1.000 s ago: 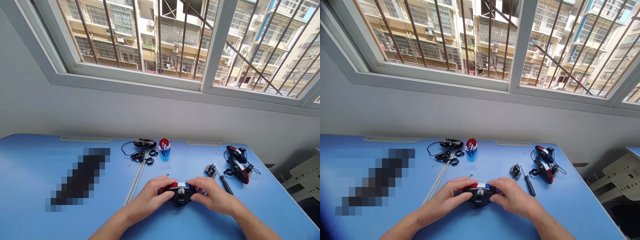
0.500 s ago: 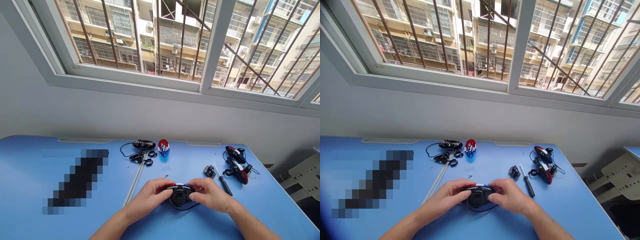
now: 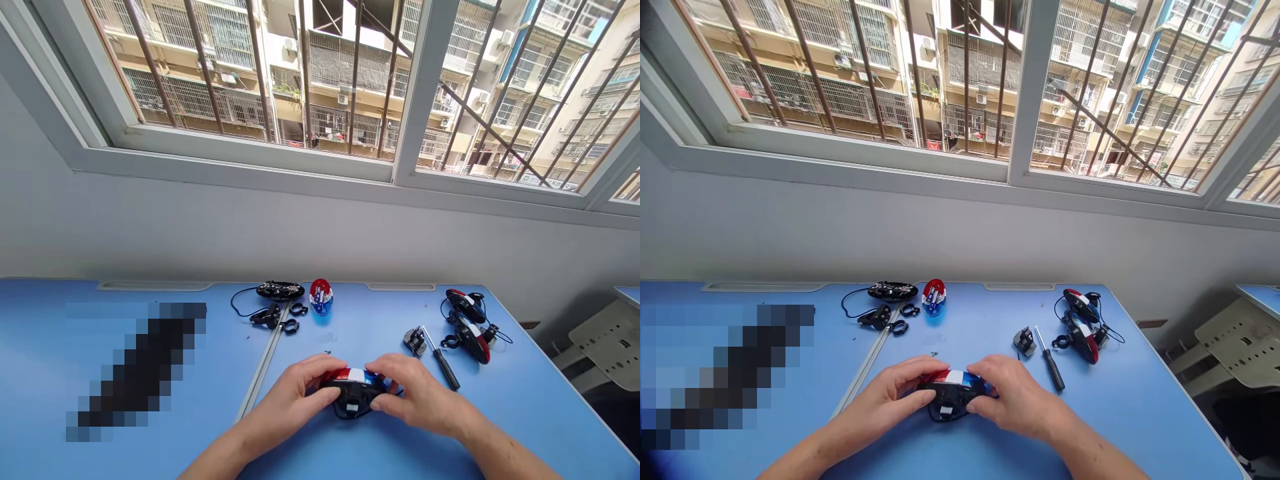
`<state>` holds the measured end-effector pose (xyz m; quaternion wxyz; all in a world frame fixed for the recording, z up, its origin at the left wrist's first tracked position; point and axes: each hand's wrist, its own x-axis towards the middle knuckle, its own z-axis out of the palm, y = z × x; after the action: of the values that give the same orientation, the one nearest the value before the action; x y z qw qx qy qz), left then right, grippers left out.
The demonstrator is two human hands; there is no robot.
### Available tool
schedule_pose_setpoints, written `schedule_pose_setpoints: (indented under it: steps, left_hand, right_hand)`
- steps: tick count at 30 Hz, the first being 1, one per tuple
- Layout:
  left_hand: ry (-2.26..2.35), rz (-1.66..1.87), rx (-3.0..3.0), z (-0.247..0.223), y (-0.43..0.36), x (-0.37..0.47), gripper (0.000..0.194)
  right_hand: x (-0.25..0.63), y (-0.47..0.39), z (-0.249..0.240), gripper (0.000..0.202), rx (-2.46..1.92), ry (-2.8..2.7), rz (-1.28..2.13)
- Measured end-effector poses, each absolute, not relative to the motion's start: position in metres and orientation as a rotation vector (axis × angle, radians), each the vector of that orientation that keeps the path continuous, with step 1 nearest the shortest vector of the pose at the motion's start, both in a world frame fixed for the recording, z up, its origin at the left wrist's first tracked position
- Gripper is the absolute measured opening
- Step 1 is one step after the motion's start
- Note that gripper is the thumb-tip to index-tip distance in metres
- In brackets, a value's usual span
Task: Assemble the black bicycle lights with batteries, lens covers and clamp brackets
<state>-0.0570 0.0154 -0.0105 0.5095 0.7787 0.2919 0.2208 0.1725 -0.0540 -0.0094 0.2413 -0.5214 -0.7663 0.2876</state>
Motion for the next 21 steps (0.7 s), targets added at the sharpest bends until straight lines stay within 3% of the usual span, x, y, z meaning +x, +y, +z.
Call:
schedule_pose_setpoints:
  steps: [7, 16, 21]
  left_hand:
    - [0.725, 0.497, 1.892, -0.010, 0.016, -0.059, 0.023]
    - [0.750, 0.426, 1.919, -0.011, 0.014, -0.059, 0.028]
    - [0.715, 0.559, 2.142, -0.014, 0.009, -0.063, 0.034]
  right_hand:
    - [0.168, -0.057, 0.001, 0.024, -1.481, -2.101, 0.738]
    - [0.171, -0.053, -0.003, 0.020, -1.469, -1.888, 1.141]
    - [0.174, -0.051, -0.010, 0.021, -1.434, -1.738, 1.335]
